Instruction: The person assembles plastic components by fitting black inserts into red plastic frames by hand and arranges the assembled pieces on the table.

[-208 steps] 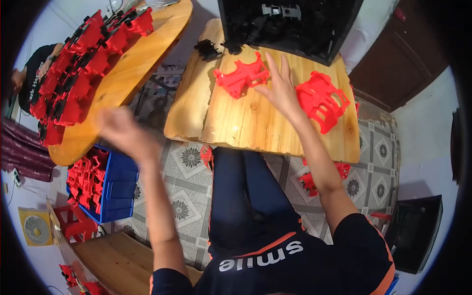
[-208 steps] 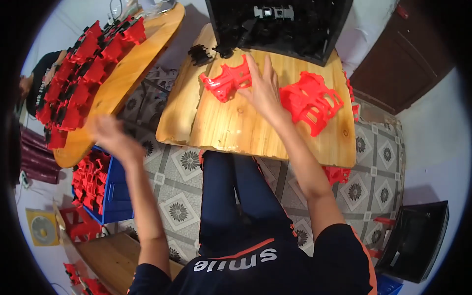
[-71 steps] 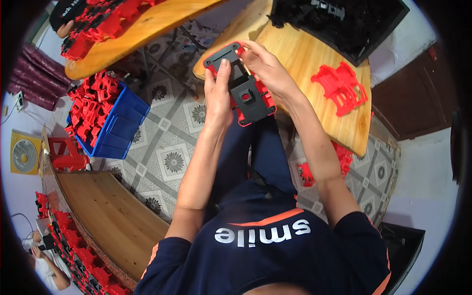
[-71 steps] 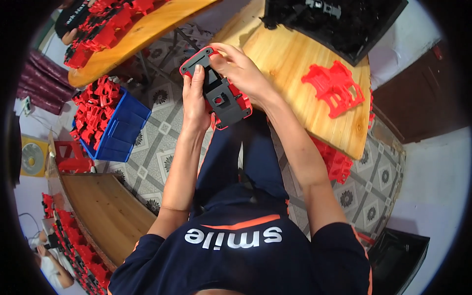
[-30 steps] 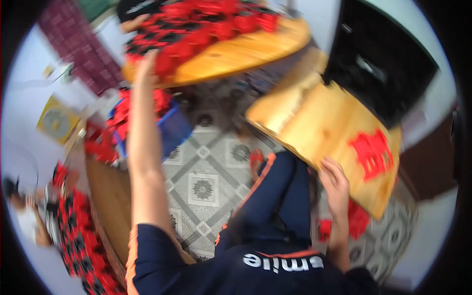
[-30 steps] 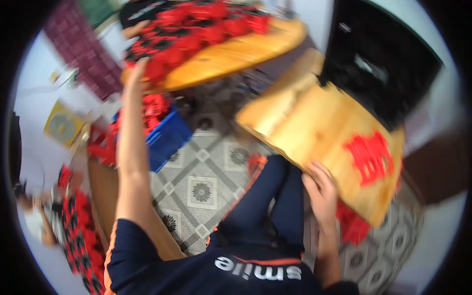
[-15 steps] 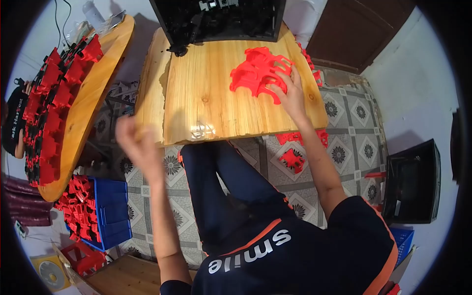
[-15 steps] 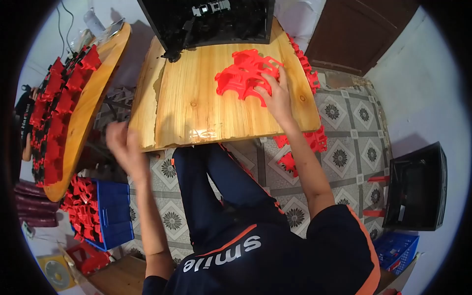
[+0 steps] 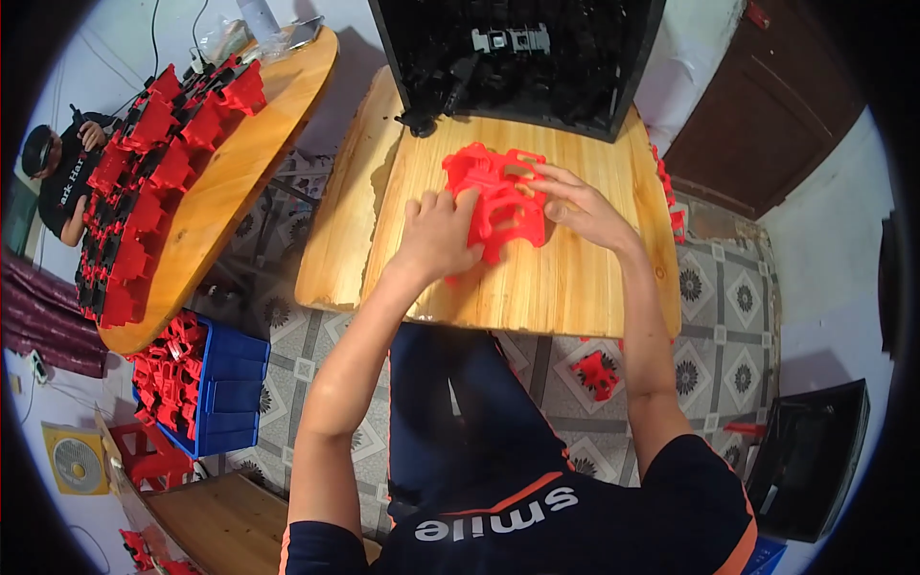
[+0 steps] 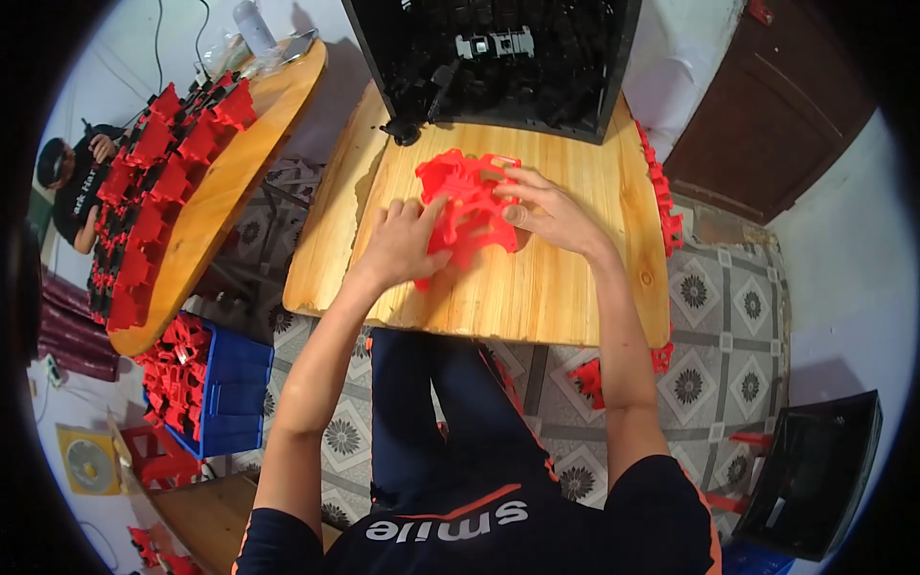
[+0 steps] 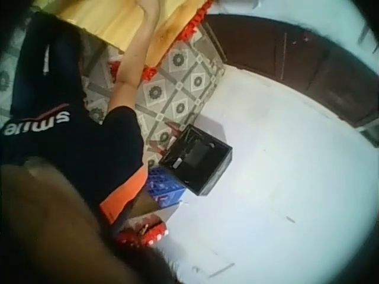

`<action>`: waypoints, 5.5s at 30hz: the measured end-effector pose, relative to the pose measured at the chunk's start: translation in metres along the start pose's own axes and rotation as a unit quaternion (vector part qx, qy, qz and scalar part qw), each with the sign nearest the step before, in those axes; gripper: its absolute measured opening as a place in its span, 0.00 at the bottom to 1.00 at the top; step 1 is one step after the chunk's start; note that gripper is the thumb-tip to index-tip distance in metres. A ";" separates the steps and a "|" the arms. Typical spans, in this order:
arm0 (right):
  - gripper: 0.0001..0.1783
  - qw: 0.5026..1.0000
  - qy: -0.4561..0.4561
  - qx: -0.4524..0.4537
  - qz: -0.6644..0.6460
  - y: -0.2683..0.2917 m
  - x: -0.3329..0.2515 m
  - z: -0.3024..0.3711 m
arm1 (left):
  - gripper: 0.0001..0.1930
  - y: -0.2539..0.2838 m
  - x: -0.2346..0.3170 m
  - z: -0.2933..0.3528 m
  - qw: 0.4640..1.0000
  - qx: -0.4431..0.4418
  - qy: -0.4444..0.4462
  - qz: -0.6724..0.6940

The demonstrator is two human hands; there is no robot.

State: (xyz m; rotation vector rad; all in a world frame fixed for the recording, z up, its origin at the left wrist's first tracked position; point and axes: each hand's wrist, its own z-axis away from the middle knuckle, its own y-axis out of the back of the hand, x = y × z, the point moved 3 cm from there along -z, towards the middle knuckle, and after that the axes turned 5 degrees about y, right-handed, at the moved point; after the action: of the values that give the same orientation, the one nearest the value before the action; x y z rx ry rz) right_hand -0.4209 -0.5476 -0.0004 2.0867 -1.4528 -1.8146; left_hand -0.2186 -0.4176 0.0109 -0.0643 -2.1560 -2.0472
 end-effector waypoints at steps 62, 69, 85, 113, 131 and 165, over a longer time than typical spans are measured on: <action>0.14 0.985 0.048 0.142 0.091 -0.124 -0.201 0.089 | 0.43 -0.040 -0.008 0.202 0.448 0.191 0.113 0.866; 0.15 0.973 0.102 0.152 0.138 -0.148 -0.204 0.087 | 0.44 -0.034 0.000 0.206 0.476 0.187 0.092 0.854; 0.16 0.978 0.154 0.134 -0.044 -0.153 -0.198 0.018 | 0.33 -0.017 0.010 0.193 0.583 0.238 0.107 0.770; 0.36 0.964 0.116 0.172 -0.168 -0.132 -0.159 -0.177 | 0.28 0.126 -0.231 0.092 0.782 0.605 0.140 -0.056; 0.24 0.961 0.178 -0.120 0.174 -0.079 -0.072 -0.062 | 0.60 0.004 -0.065 0.058 0.814 -0.085 0.031 0.574; 0.26 0.980 -0.056 -0.136 0.132 -0.061 -0.005 -0.057 | 0.26 -0.040 -0.045 0.188 0.390 0.158 0.198 0.885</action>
State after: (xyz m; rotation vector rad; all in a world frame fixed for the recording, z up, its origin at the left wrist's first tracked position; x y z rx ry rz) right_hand -0.3387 -0.5400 -0.0116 1.6081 -1.3374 -1.9209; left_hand -0.1972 -0.2292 -0.0441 -1.0748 -0.7638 -0.1809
